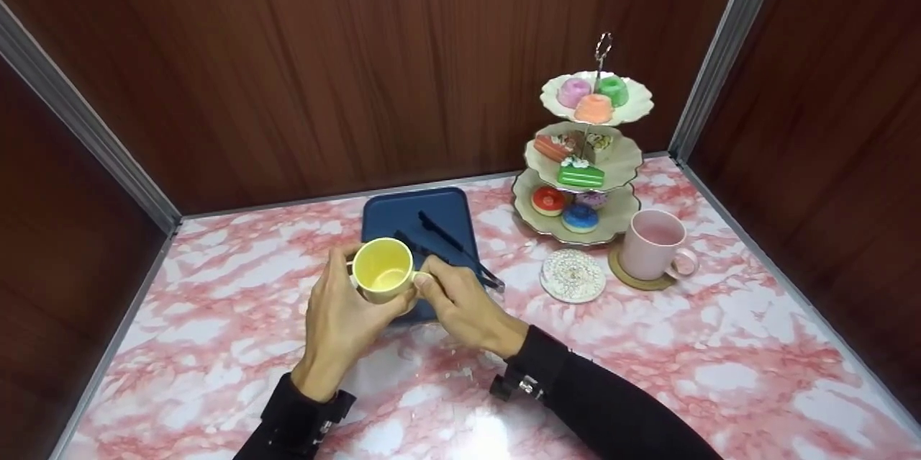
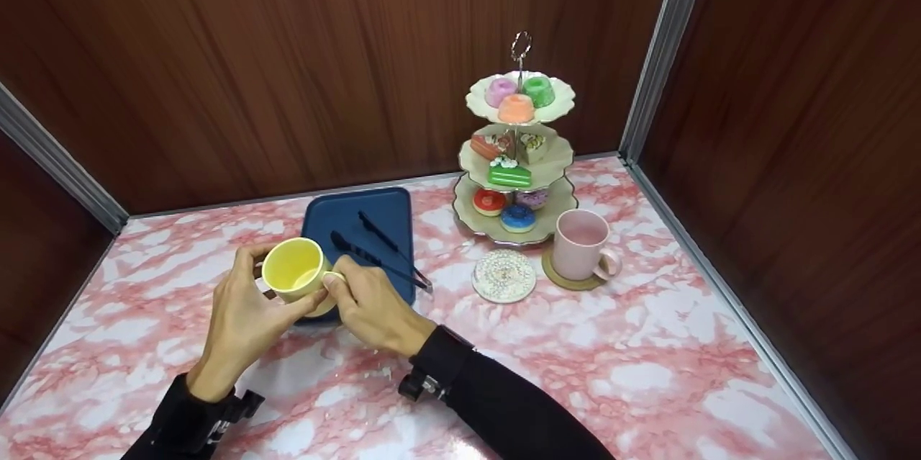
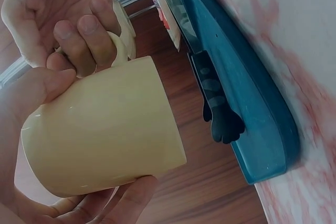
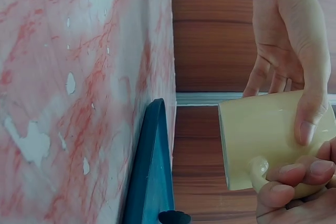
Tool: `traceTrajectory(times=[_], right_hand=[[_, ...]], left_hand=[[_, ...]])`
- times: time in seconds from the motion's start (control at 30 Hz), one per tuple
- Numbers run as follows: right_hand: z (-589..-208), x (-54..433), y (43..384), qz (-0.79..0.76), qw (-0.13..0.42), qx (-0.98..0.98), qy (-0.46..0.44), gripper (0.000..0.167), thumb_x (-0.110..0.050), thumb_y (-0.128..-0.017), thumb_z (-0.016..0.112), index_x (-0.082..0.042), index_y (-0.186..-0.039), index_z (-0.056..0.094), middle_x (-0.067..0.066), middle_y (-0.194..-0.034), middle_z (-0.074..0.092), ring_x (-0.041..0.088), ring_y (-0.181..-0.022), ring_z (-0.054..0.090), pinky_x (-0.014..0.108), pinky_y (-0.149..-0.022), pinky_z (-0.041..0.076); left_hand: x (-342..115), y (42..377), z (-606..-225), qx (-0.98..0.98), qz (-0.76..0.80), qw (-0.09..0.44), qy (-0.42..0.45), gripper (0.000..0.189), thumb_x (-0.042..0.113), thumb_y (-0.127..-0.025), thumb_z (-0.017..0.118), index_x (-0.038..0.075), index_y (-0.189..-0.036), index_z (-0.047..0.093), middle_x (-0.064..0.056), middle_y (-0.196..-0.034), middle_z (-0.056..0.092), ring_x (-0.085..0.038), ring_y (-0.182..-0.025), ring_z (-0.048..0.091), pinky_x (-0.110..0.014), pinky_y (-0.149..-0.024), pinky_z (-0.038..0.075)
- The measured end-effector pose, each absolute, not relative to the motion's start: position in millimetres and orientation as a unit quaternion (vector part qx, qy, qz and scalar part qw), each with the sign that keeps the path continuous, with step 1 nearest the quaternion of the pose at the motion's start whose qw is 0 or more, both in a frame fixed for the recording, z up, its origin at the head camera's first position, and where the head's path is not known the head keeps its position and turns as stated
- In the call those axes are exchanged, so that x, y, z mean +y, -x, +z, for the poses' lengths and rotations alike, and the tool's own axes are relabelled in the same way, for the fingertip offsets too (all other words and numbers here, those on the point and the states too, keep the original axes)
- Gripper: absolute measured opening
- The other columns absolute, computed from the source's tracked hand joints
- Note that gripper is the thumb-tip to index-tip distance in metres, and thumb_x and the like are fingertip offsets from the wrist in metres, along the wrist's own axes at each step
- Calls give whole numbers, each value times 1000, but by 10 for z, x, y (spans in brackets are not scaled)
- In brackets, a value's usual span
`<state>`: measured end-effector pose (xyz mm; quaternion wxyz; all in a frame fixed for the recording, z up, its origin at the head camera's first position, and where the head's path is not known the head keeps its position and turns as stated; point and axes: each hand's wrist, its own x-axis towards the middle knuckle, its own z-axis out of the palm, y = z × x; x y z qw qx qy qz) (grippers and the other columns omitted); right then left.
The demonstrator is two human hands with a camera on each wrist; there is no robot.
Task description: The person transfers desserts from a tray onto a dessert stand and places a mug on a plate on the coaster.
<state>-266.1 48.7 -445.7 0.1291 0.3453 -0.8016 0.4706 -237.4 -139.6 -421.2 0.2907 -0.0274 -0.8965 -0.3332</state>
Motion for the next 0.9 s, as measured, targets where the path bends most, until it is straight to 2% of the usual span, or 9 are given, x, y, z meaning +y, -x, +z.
traceTrajectory(times=[0.4,0.73,0.9], right_hand=[[-4441,686,2636,493,108,-804,-315,27,-36,-97,41,-21,-77,50,-9,-64,43,5,-61,45,20,-55,37],[-4239,883,2466,527,66,-793,-298,26,-21,-97,44,-6,-79,53,-4,-64,42,7,-60,43,19,-55,34],[-4140,986,2381,533,57,-790,-298,25,-20,-97,44,-6,-78,53,-3,-63,43,7,-59,43,20,-55,36]], left_hand=[[-1220,2359,-4211,-895,-340,285,51,89,66,-49,76,22,-120,46,7,-104,58,-9,-89,58,-34,-71,51],[-1056,2343,-4223,-895,-351,266,67,90,66,-51,76,24,-123,45,8,-111,57,-9,-92,58,-30,-73,50],[-980,2338,-4234,-896,-355,254,79,88,66,-53,75,25,-124,44,8,-112,56,-10,-94,58,-30,-73,51]])
